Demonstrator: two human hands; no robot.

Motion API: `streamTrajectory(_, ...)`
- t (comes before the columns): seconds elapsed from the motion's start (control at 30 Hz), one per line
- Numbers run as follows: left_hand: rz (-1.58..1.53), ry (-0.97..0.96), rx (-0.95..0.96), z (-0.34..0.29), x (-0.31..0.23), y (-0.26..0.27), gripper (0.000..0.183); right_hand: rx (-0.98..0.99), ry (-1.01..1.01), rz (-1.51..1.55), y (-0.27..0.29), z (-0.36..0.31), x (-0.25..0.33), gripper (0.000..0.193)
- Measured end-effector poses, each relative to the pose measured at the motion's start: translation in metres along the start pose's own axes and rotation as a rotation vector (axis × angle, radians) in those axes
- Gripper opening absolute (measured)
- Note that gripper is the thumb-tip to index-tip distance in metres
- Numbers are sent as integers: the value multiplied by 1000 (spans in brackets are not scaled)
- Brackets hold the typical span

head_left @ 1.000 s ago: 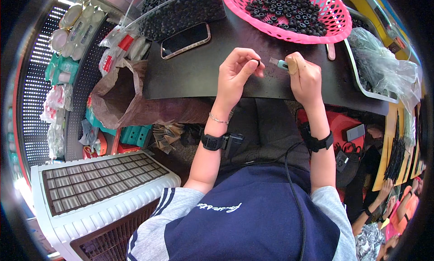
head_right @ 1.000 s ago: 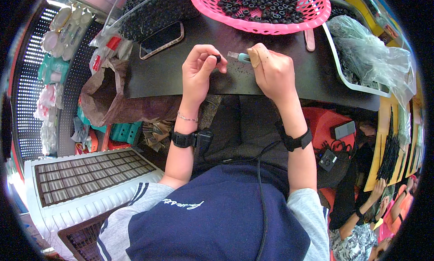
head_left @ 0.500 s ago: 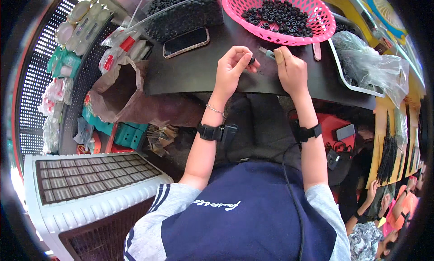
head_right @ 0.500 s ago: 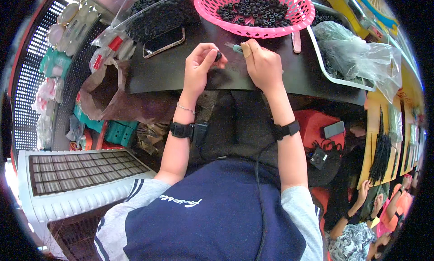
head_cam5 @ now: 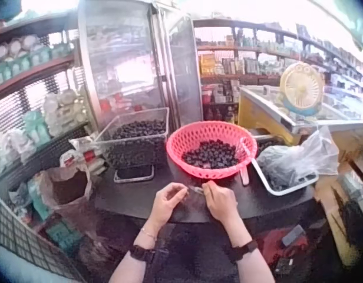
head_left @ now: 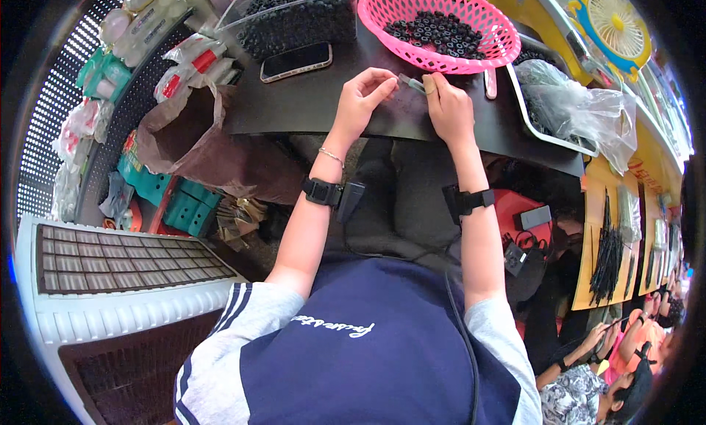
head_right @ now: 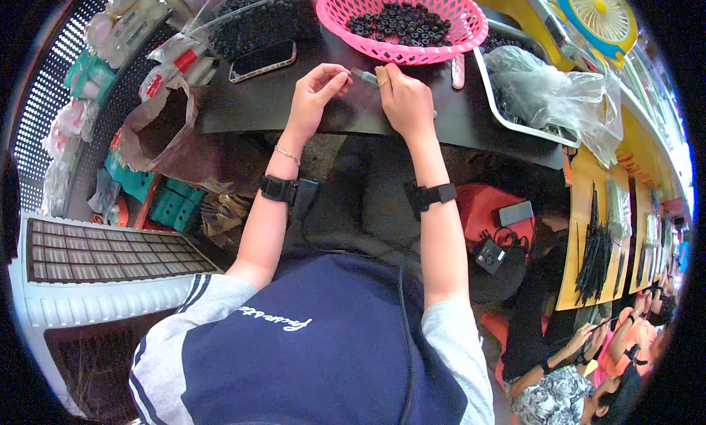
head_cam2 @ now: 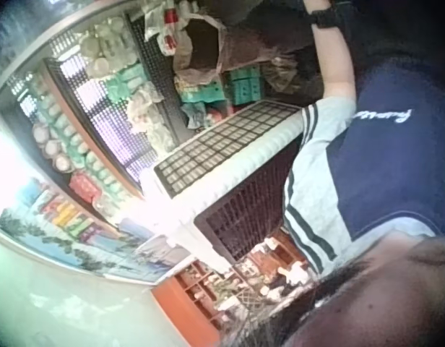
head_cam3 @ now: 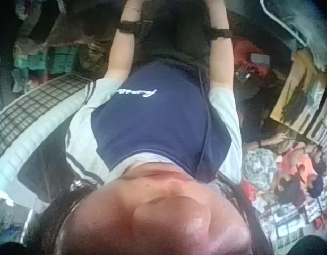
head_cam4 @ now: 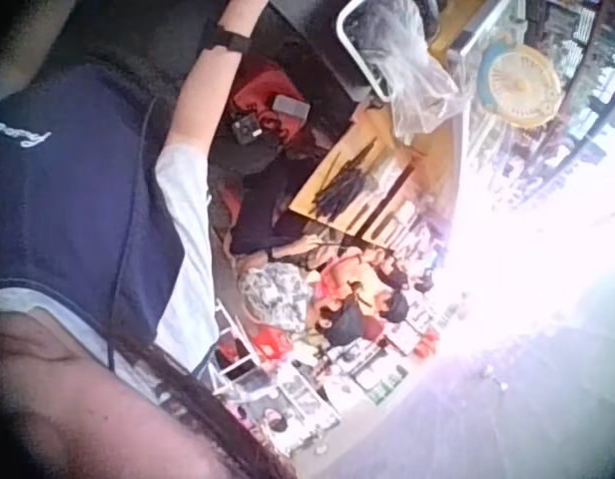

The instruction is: Assembling small black rubber grommets onto a grey plastic component using a small tool.

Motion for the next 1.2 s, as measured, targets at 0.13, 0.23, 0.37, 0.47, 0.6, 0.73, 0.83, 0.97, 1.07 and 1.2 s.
streamTrajectory(0.13, 33, 6, 12, 2, 5, -4, 17, -18, -8, -3, 4, -4, -5, 26)
streamTrajectory(0.23, 39, 40, 0, 0, 2, 1, 18, 16, -16, 45, 4, -3, 2, 26)
streamTrajectory(0.37, 13, 37, -12, -1, 4, 6, 19, 56, -42, 61, 5, 0, 9, 25)
streamTrajectory(0.47, 57, 63, -7, 2, 0, -2, 20, 36, -57, 60, 6, -2, -1, 25)
streamTrajectory(0.6, 57, 65, -6, -2, 3, 2, 22, 55, -62, 44, 4, -1, 3, 26)
streamTrajectory(0.73, 62, 62, -16, -2, 2, 2, 23, -41, -70, 15, 5, -2, 0, 24)
streamTrajectory(0.83, 58, 71, -26, -2, 2, 1, 22, -124, -92, 30, 10, -1, -5, 21)
streamTrajectory(0.97, 53, 70, -25, -2, 3, 6, 22, -106, -33, 259, 12, -3, 1, 13)
streamTrajectory(1.07, 53, 92, -33, -1, 4, 7, 23, -112, 43, 269, 14, -2, 3, 13)
streamTrajectory(1.2, 22, 144, -48, -1, 3, 0, 22, -113, 17, 225, 17, 0, 4, 18)
Point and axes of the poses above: each hand's wrist, its own z-axis towards the middle knuckle, its own y-axis out of the back of the hand, x = y × z, the point moved 5 cm from there along z, towards the middle knuckle, and after that the axes turned 4 degrees about -y, right-handed, at the moved point
